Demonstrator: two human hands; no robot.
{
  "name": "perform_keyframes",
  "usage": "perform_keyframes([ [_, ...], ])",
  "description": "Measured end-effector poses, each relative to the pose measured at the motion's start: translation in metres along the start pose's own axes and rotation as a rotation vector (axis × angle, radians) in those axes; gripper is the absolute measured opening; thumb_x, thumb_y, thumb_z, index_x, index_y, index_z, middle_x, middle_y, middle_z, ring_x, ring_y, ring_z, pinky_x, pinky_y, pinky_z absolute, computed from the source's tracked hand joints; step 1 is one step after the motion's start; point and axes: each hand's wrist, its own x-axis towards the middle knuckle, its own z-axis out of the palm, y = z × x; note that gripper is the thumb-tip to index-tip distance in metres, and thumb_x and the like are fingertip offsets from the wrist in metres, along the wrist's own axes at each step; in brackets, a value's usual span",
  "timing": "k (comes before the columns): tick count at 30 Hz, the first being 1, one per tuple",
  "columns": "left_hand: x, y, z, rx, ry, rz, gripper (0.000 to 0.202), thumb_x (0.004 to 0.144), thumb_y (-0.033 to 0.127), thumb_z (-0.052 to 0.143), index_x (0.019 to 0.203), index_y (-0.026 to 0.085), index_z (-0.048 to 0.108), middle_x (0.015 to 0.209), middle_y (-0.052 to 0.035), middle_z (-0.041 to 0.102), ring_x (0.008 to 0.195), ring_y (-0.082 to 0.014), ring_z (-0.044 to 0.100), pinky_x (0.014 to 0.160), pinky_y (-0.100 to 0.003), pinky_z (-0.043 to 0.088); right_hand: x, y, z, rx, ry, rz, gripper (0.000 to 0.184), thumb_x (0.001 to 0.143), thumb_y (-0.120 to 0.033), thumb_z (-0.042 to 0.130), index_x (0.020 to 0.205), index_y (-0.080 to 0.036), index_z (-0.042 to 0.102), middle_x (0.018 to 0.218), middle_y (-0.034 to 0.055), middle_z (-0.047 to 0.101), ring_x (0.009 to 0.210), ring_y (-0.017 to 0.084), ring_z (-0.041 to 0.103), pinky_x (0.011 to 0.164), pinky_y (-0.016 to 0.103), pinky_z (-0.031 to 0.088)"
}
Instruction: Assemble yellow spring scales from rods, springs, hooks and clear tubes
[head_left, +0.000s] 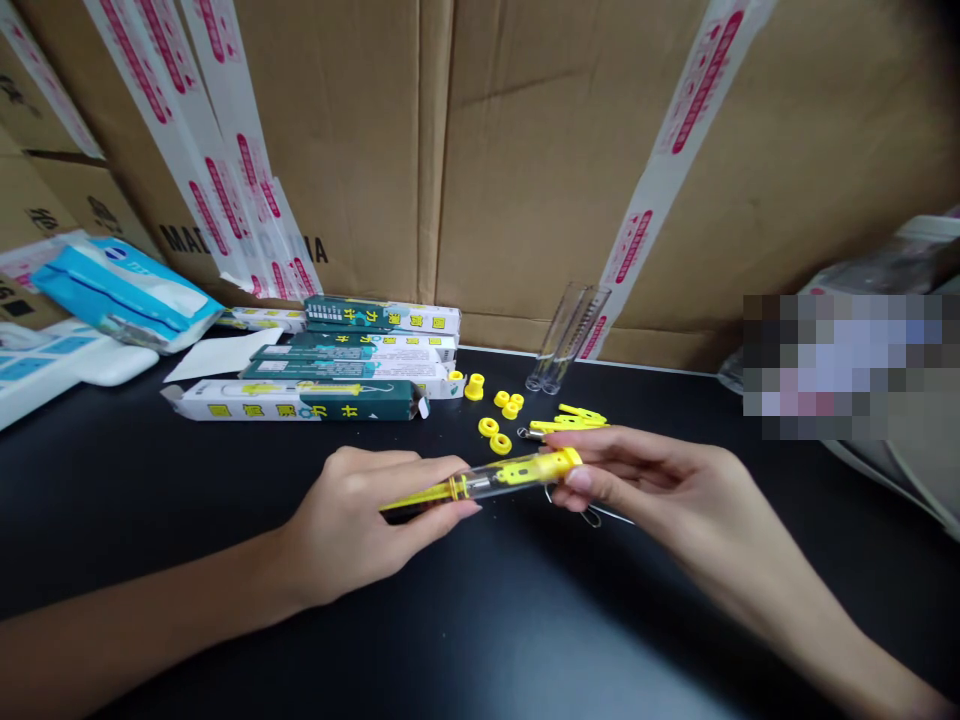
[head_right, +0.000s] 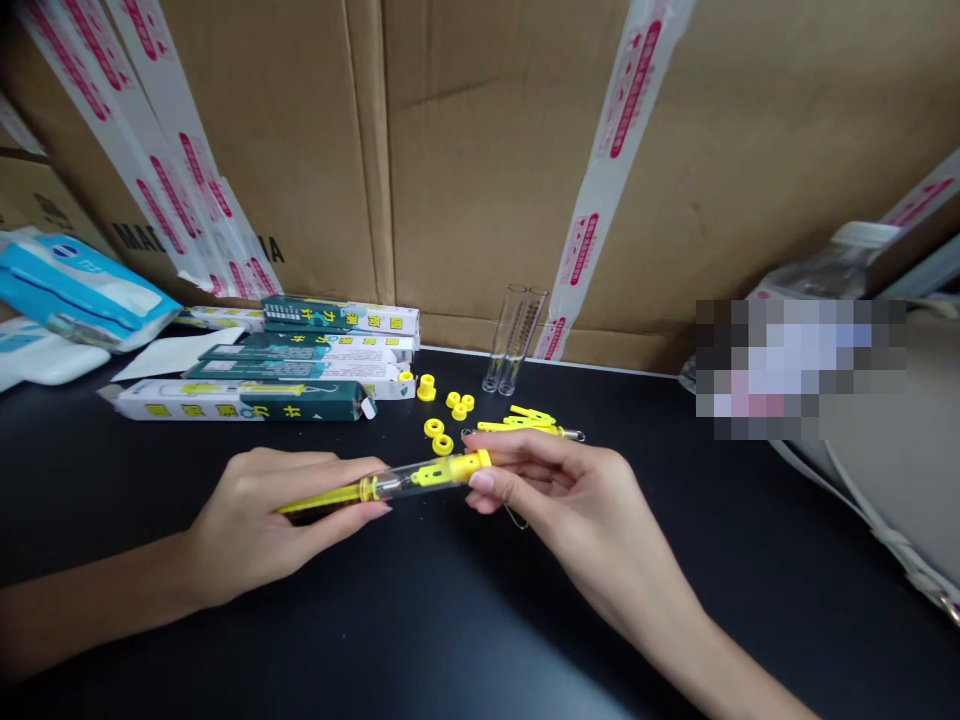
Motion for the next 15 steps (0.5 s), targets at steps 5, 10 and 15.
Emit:
perform_keyframes([
  [5,-0.005,0.001,0.002,0.063,-0.048,0.016,0.015,0.091,0.021,0.071,0.105,0.017,0.076,0.070,0.0044,0.071,0.053,-0.0084,0.063,0.052,-0.020,0.045,0.004,-0.005,0.000,0.004,-0.083,0.046,0.027,0.074,-0.042,0.087,0.089,-0.020,0.080,0.079,0.0034,0.076,0.067,0.014,0.070,0.067,0.021,0.059],
  [10,-0.007,0.002,0.005,0.008,-0.069,-0.108,0.011,0.091,0.025,0.070,0.102,0.022,0.072,0.089,0.0045,0.077,0.069,-0.0102,0.071,0.069,-0.019,0.052,0.008,-0.012,-0.007,-0.072,-0.130,0.026,0.028,0.073,-0.041,0.088,0.087,-0.020,0.075,0.092,0.0038,0.075,0.085,0.018,0.071,0.082,0.025,0.058],
  [15,0.000,0.004,0.001,0.017,-0.035,-0.275,0.014,0.081,0.032,0.078,0.092,0.023,0.074,0.071,0.0056,0.069,0.056,-0.0095,0.059,0.056,-0.019,0.046,0.005,-0.015,-0.007,-0.081,-0.117,0.003,0.033,0.073,-0.043,0.087,0.091,-0.020,0.074,0.099,0.0069,0.075,0.090,0.022,0.072,0.087,0.032,0.060],
])
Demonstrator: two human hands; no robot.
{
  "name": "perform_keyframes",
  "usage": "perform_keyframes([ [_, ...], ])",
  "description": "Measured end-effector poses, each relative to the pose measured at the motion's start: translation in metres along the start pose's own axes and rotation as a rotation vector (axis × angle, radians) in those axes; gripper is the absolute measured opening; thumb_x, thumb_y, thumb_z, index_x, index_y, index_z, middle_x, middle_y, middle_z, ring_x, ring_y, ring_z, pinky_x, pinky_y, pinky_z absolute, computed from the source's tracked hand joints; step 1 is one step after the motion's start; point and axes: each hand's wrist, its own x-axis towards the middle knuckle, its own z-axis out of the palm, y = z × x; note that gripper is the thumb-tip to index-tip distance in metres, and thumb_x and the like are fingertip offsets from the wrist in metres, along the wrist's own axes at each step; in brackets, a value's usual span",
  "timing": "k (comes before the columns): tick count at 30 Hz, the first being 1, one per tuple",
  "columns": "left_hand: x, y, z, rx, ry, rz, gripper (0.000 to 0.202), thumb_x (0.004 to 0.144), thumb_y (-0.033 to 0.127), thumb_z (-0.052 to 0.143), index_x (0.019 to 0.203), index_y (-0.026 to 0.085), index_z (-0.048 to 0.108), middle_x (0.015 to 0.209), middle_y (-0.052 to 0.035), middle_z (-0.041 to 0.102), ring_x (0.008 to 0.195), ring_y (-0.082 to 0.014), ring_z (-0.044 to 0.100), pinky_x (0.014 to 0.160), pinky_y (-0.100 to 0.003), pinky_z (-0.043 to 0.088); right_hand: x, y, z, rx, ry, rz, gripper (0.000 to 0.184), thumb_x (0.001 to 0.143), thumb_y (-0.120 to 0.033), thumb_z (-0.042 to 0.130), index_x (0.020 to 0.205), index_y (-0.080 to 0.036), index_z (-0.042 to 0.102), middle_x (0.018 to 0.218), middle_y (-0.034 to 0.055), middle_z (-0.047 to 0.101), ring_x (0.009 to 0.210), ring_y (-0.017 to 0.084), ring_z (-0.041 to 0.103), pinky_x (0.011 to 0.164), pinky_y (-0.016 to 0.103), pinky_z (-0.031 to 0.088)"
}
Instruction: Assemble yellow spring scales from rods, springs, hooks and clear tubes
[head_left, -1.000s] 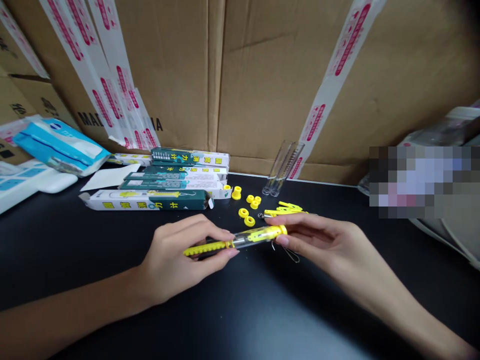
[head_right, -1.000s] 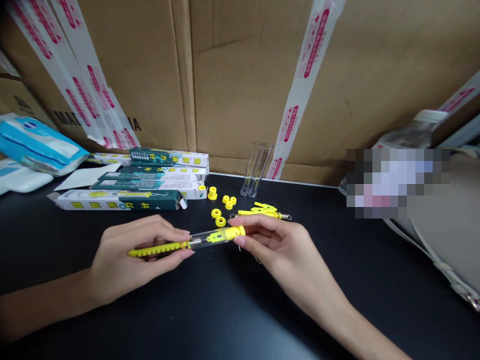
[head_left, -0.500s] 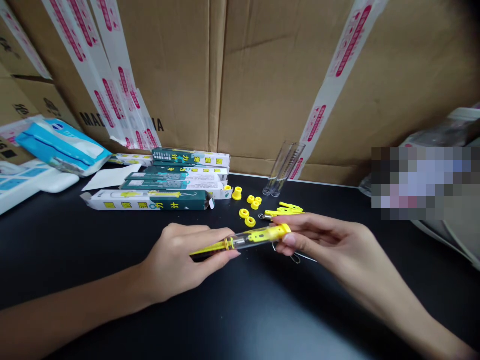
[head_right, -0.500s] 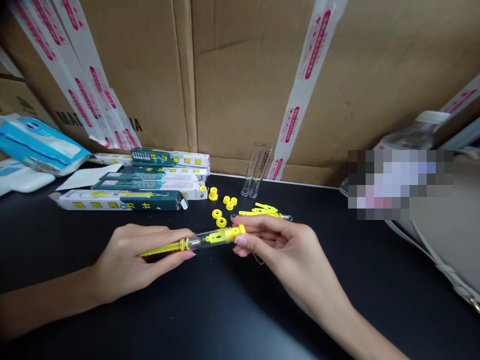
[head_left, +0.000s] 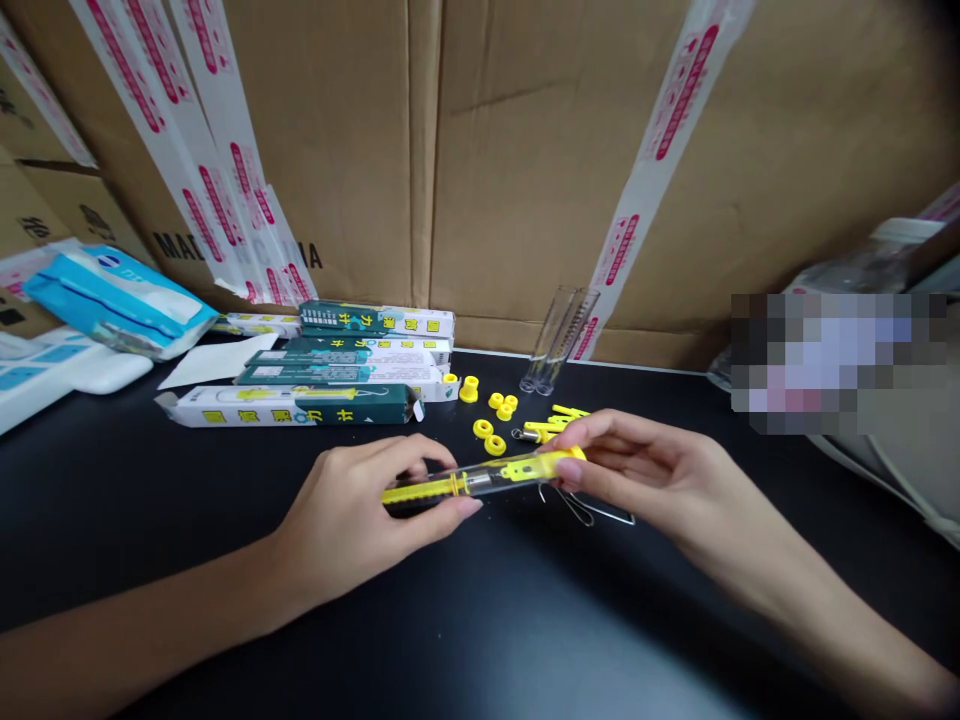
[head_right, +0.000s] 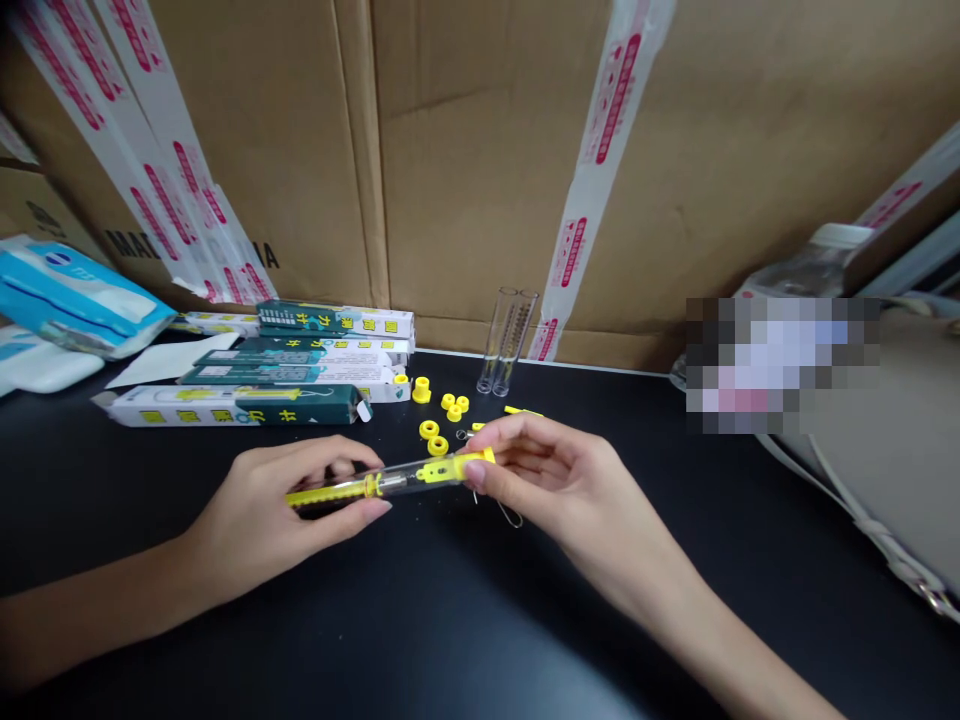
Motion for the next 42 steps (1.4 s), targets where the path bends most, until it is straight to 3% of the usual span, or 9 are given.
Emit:
perform_keyframes([
  [5,0.0054,0.0018,-0.0060,-0.147,-0.018,-0.072,0.011,0.079,0.024,0.073,0.089,0.022,0.076,0.062,0.0064,0.063,0.045,-0.0065,0.039,0.042,-0.017,0.035,-0.0013,0.0029,0.0036,0.079,0.065,-0.027,0.035,0.069,-0.042,0.090,0.092,-0.020,0.075,0.097,0.0069,0.077,0.091,0.024,0.074,0.084,0.033,0.061],
  [15,0.0061,0.0048,-0.0056,-0.142,0.062,-0.045,0.005,0.075,0.021,0.076,0.080,0.021,0.078,0.058,0.0059,0.063,0.043,-0.0057,0.037,0.039,-0.018,0.029,-0.0011,-0.0027,0.0023,0.123,0.017,-0.007,0.026,0.072,-0.036,0.089,0.092,-0.021,0.078,0.093,0.0041,0.077,0.084,0.019,0.072,0.082,0.028,0.059],
  [25,0.0021,0.0024,-0.0037,-0.117,0.116,-0.004,0.006,0.076,0.020,0.077,0.081,0.022,0.077,0.057,0.0066,0.061,0.044,-0.0066,0.035,0.041,-0.020,0.028,-0.0017,0.0006,-0.0005,0.192,-0.047,0.033,0.028,0.081,-0.036,0.082,0.105,-0.022,0.079,0.109,0.0083,0.079,0.094,0.021,0.074,0.091,0.032,0.060],
  [32,0.0057,0.0058,-0.0051,-0.098,0.108,0.023,0.003,0.076,0.020,0.076,0.078,0.019,0.077,0.055,0.0056,0.061,0.043,-0.0065,0.037,0.040,-0.019,0.029,0.0006,0.0017,-0.0009,0.199,-0.034,0.038,0.036,0.079,-0.038,0.083,0.109,-0.020,0.078,0.115,0.0113,0.078,0.097,0.025,0.076,0.091,0.037,0.062],
  [38,0.0051,0.0039,-0.0047,-0.073,0.113,0.036,0.004,0.076,0.019,0.076,0.080,0.019,0.077,0.055,0.0060,0.060,0.043,-0.0067,0.036,0.040,-0.020,0.029,-0.0004,0.0006,-0.0005,0.157,-0.020,0.044,0.038,0.077,-0.037,0.086,0.109,-0.020,0.076,0.103,0.0089,0.081,0.082,0.020,0.077,0.085,0.034,0.064],
  [42,0.0023,0.0020,-0.0041,-0.072,0.123,0.051,0.005,0.078,0.022,0.076,0.082,0.021,0.076,0.056,0.0059,0.060,0.044,-0.0073,0.034,0.041,-0.022,0.028,-0.0012,0.0017,0.0028,0.085,0.029,0.003,0.037,0.074,-0.042,0.087,0.105,-0.022,0.078,0.107,0.0093,0.080,0.092,0.025,0.076,0.083,0.034,0.063],
])
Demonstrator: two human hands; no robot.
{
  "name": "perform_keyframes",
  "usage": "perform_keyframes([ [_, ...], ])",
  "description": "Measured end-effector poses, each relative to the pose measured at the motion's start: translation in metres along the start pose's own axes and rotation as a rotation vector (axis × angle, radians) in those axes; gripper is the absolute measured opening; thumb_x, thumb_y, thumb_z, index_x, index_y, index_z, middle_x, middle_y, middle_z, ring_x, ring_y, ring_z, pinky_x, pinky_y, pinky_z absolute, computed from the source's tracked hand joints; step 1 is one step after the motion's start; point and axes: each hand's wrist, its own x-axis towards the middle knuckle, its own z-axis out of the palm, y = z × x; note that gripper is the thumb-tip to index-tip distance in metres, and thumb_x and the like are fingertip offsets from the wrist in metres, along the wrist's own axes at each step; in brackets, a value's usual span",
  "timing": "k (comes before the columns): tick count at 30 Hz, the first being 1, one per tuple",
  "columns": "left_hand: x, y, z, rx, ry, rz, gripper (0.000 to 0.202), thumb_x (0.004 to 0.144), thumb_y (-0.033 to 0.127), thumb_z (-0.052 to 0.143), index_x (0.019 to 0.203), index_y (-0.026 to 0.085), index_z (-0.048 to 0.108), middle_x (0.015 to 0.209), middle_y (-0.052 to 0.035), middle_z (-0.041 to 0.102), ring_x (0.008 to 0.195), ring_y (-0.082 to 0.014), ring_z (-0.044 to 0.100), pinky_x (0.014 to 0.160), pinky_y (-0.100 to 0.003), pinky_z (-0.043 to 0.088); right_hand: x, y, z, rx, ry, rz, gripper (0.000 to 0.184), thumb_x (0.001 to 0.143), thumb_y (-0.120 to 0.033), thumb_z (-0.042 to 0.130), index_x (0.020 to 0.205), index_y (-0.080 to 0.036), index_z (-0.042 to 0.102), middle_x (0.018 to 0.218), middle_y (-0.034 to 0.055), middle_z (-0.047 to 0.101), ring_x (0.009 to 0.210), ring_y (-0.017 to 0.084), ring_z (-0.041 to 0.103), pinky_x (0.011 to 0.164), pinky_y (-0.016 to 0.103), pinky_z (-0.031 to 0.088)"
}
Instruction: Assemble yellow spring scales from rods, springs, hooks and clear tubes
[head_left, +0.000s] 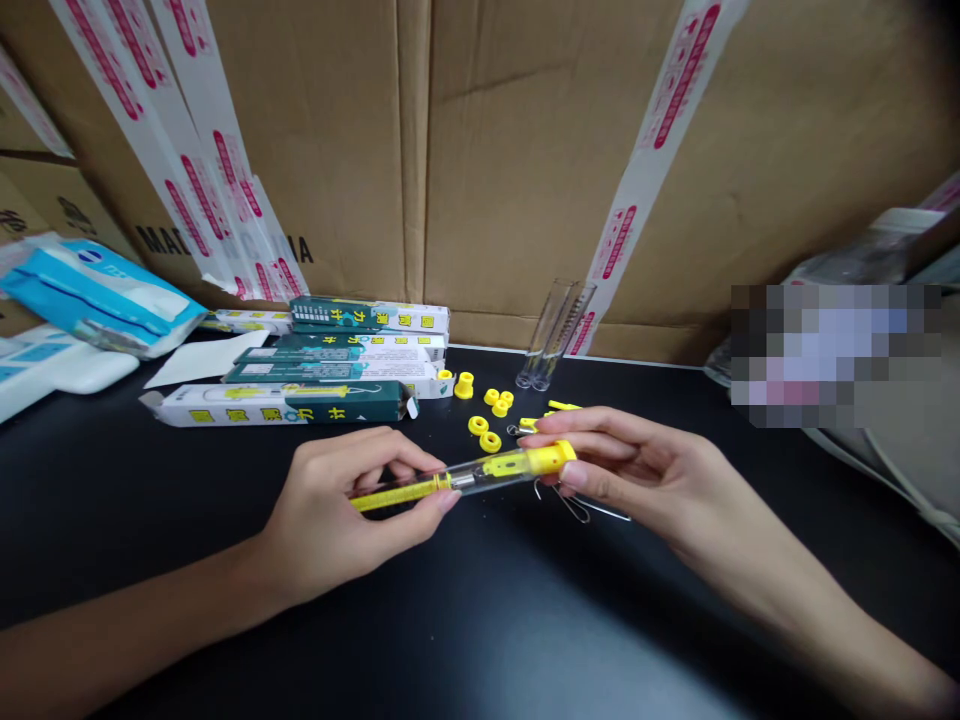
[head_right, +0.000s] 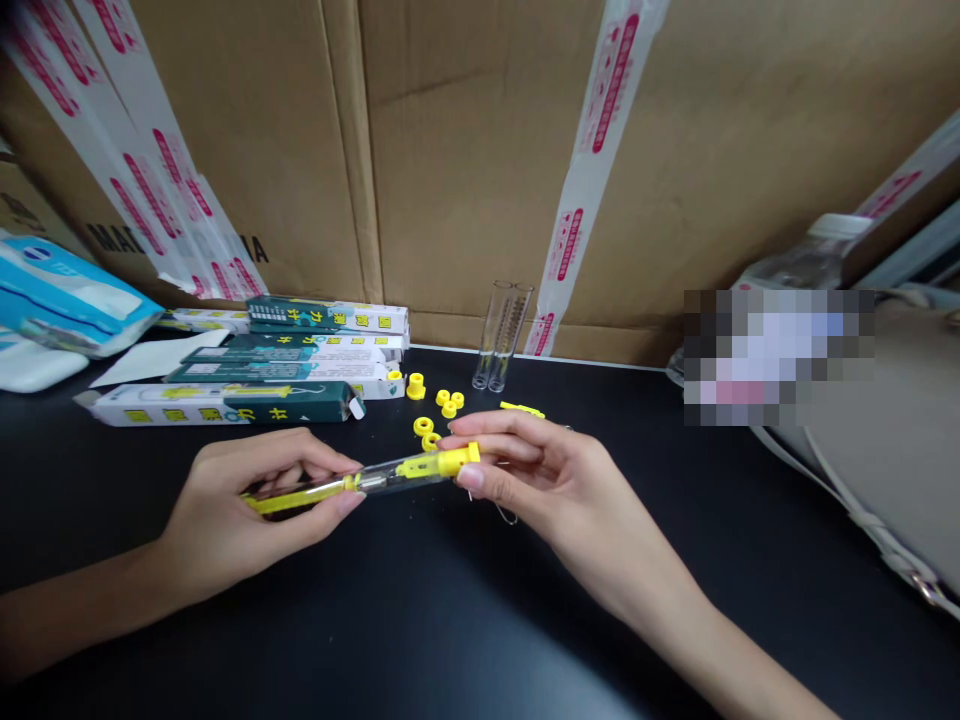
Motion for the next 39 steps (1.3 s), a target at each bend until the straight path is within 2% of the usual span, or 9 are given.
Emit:
perform_keyframes([
  [4,0.000,0.001,-0.001,0.014,-0.018,0.044,0.006,0.078,0.020,0.076,0.083,0.021,0.075,0.060,0.0055,0.061,0.042,-0.0070,0.036,0.040,-0.023,0.029,0.001,-0.001,0.003,-0.036,-0.003,-0.018,0.033,0.073,-0.043,0.086,0.099,-0.023,0.080,0.104,0.0094,0.081,0.094,0.026,0.075,0.081,0.033,0.062],
  [9,0.002,0.001,-0.001,0.027,-0.016,0.077,0.008,0.077,0.019,0.077,0.084,0.021,0.076,0.058,0.0064,0.058,0.042,-0.0071,0.036,0.040,-0.022,0.030,0.000,0.000,0.005,-0.039,0.044,-0.032,0.031,0.066,-0.042,0.091,0.088,-0.022,0.081,0.090,0.0065,0.078,0.081,0.021,0.072,0.073,0.029,0.061],
  [17,0.001,0.000,-0.002,0.003,-0.010,0.098,0.007,0.078,0.017,0.077,0.084,0.019,0.076,0.055,0.0070,0.052,0.043,-0.0072,0.036,0.041,-0.022,0.032,-0.004,0.005,0.003,-0.031,0.093,-0.002,0.031,0.065,-0.038,0.093,0.089,-0.022,0.082,0.087,0.0053,0.077,0.071,0.018,0.069,0.066,0.026,0.059],
  [23,-0.001,-0.001,-0.001,-0.015,-0.018,0.077,0.005,0.078,0.021,0.077,0.083,0.020,0.076,0.058,0.0054,0.059,0.042,-0.0072,0.037,0.040,-0.024,0.029,-0.003,0.009,0.003,-0.032,0.103,-0.023,0.032,0.065,-0.040,0.092,0.090,-0.022,0.084,0.088,0.0068,0.080,0.074,0.020,0.072,0.071,0.029,0.062],
  [28,0.001,-0.001,-0.001,0.001,-0.110,0.020,0.001,0.080,0.017,0.075,0.080,0.017,0.074,0.058,0.0061,0.058,0.042,-0.0058,0.036,0.040,-0.021,0.028,0.004,0.015,0.004,-0.039,0.080,-0.016,0.032,0.065,-0.038,0.092,0.092,-0.023,0.085,0.098,0.0077,0.081,0.084,0.022,0.074,0.077,0.028,0.062],
  [33,0.002,0.000,0.001,0.000,-0.141,-0.044,0.004,0.081,0.019,0.073,0.079,0.015,0.072,0.056,0.0072,0.054,0.043,-0.0052,0.037,0.041,-0.018,0.029,0.004,0.015,0.005,-0.073,0.105,-0.071,0.026,0.067,-0.037,0.090,0.090,-0.025,0.085,0.099,0.0069,0.081,0.087,0.021,0.075,0.077,0.025,0.062],
  [36,0.003,-0.001,0.002,-0.018,-0.175,-0.075,0.009,0.085,0.021,0.069,0.079,0.016,0.073,0.055,0.0075,0.053,0.043,-0.0051,0.037,0.041,-0.018,0.028,0.001,0.014,0.005,-0.070,0.117,-0.108,0.023,0.069,-0.035,0.090,0.089,-0.026,0.085,0.097,0.0057,0.082,0.082,0.018,0.074,0.075,0.021,0.060],
  [39,0.002,-0.002,0.001,-0.028,-0.195,-0.049,0.018,0.089,0.023,0.067,0.074,0.016,0.073,0.052,0.0071,0.052,0.044,-0.0054,0.040,0.044,-0.019,0.029,-0.001,0.014,0.005,-0.043,0.112,-0.100,0.025,0.069,-0.036,0.090,0.091,-0.026,0.085,0.086,0.0044,0.081,0.070,0.014,0.071,0.068,0.017,0.059],
])
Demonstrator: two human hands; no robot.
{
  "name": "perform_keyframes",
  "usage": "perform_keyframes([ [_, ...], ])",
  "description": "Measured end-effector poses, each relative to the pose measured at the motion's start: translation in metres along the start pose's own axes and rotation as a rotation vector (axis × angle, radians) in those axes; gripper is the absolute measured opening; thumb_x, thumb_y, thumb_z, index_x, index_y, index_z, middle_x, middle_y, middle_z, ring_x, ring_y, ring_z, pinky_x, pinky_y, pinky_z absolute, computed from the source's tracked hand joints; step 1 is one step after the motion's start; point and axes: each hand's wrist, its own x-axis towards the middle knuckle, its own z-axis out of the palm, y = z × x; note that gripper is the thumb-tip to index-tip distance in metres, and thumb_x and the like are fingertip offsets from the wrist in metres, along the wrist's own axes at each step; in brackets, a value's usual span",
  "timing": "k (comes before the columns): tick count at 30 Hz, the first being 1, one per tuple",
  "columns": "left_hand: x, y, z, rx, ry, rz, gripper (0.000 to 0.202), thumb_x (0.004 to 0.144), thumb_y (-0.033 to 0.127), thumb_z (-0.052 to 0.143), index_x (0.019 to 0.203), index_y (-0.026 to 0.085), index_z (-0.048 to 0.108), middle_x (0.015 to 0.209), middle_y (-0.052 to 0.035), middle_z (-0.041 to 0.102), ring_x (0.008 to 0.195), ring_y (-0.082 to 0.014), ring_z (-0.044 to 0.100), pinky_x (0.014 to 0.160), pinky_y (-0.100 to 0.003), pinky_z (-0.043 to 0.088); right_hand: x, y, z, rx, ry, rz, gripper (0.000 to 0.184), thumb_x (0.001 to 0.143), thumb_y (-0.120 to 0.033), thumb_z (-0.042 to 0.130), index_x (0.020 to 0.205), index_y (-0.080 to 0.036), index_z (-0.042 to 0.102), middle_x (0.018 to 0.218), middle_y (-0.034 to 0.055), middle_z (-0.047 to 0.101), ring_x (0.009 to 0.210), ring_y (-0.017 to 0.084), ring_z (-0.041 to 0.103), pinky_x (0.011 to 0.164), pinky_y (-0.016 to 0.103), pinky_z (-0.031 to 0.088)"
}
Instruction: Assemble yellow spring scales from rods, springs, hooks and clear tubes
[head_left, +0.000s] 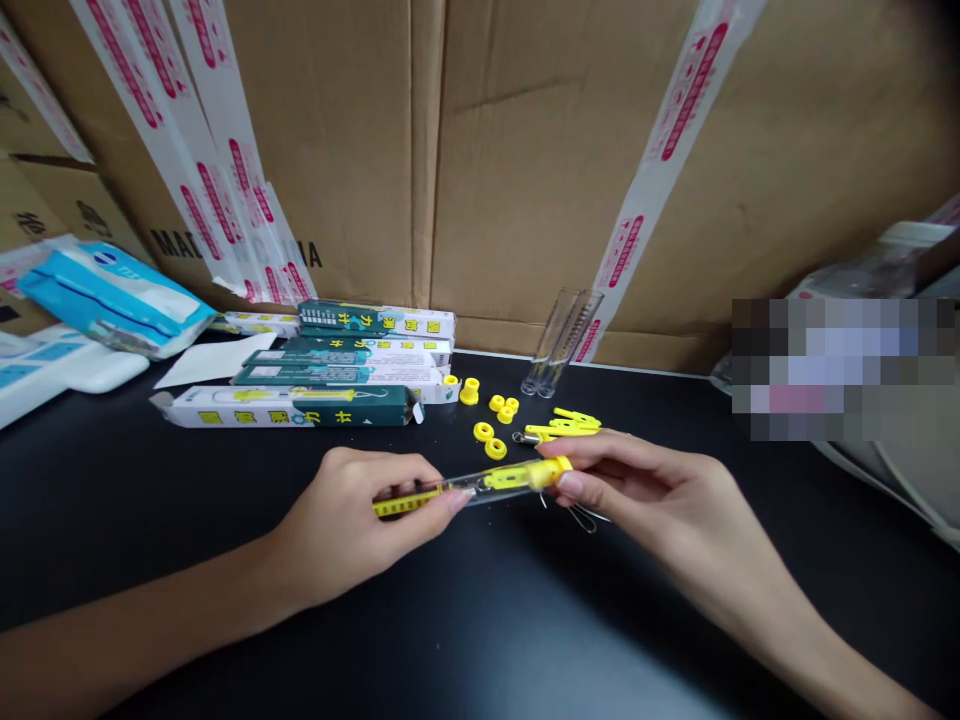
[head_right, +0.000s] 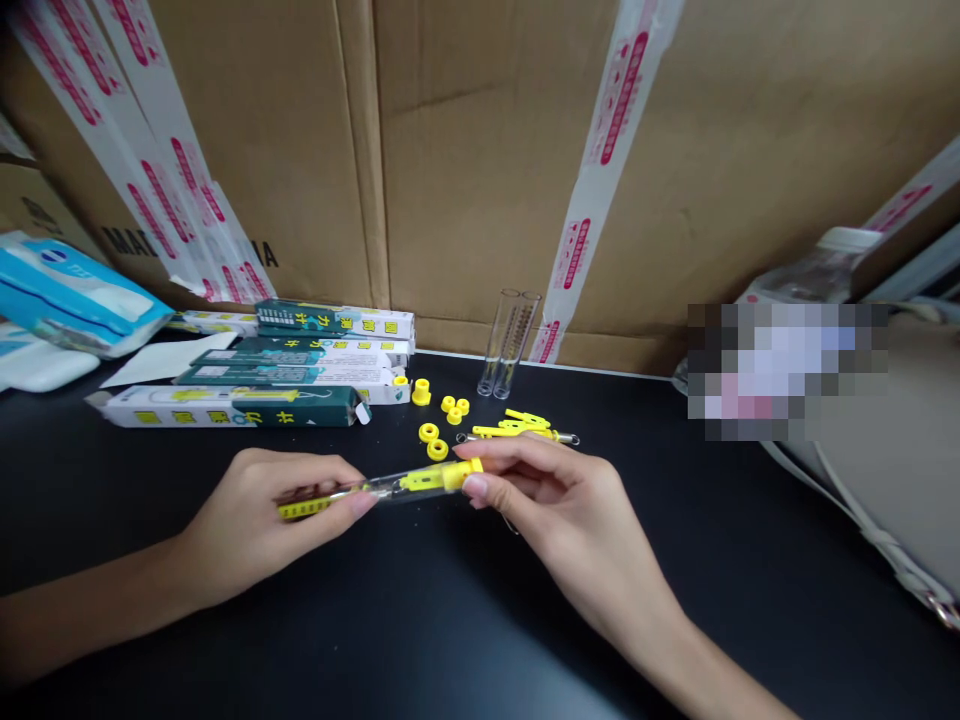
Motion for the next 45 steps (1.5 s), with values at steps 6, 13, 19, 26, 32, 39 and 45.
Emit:
perform_keyframes([
  [6,-0.004,0.002,-0.002,-0.030,0.050,0.047,0.020,0.087,0.022,0.067,0.069,0.015,0.071,0.048,0.0079,0.048,0.039,-0.0046,0.035,0.041,-0.020,0.026,0.002,-0.003,0.002,0.042,-0.002,0.056,0.031,0.071,-0.048,0.088,0.087,-0.022,0.085,0.065,0.0045,0.076,0.055,0.011,0.066,0.055,0.017,0.055],
  [13,-0.004,0.003,-0.001,-0.014,0.044,0.054,0.014,0.087,0.019,0.066,0.073,0.017,0.070,0.051,0.0078,0.053,0.040,-0.0047,0.038,0.042,-0.019,0.029,0.004,0.001,0.001,0.074,-0.030,0.090,0.037,0.069,-0.051,0.088,0.084,-0.019,0.083,0.063,0.0044,0.075,0.054,0.011,0.066,0.054,0.018,0.053],
  [19,-0.005,0.001,0.002,0.050,0.073,0.075,0.010,0.086,0.017,0.069,0.077,0.018,0.072,0.061,0.0071,0.064,0.046,-0.0047,0.045,0.048,-0.018,0.035,0.006,0.003,0.000,0.088,-0.030,0.091,0.035,0.068,-0.048,0.089,0.082,-0.018,0.082,0.068,0.0052,0.075,0.057,0.013,0.068,0.057,0.020,0.057],
  [26,-0.004,-0.001,0.004,0.026,0.073,0.046,0.005,0.085,0.021,0.076,0.089,0.021,0.073,0.066,0.0076,0.063,0.053,-0.0061,0.052,0.051,-0.017,0.038,0.006,-0.005,-0.006,-0.027,-0.009,-0.064,0.022,0.075,-0.037,0.087,0.095,-0.027,0.083,0.093,0.0038,0.074,0.080,0.015,0.072,0.074,0.020,0.061],
  [32,-0.004,0.002,0.001,0.051,0.152,0.136,0.013,0.084,0.021,0.079,0.095,0.018,0.073,0.070,0.0058,0.060,0.057,-0.0067,0.051,0.057,-0.015,0.043,0.001,-0.011,-0.006,-0.121,0.024,-0.294,0.017,0.085,-0.027,0.078,0.100,-0.034,0.081,0.106,0.0000,0.072,0.094,0.014,0.071,0.083,0.015,0.059],
  [39,-0.004,0.006,-0.001,0.055,0.194,0.164,0.013,0.083,0.018,0.078,0.094,0.019,0.072,0.068,0.0059,0.060,0.052,-0.0064,0.047,0.051,-0.016,0.041,-0.004,-0.010,-0.004,-0.076,0.069,-0.341,0.015,0.085,-0.022,0.078,0.095,-0.033,0.080,0.105,0.0007,0.071,0.101,0.017,0.067,0.088,0.021,0.059],
  [45,-0.005,0.008,-0.002,0.031,0.193,0.146,0.012,0.080,0.015,0.076,0.091,0.019,0.072,0.068,0.0057,0.062,0.051,-0.0057,0.048,0.049,-0.016,0.040,-0.004,-0.006,0.000,-0.004,0.051,-0.323,0.016,0.083,-0.018,0.080,0.092,-0.032,0.080,0.105,0.0019,0.070,0.100,0.018,0.067,0.086,0.023,0.061],
])
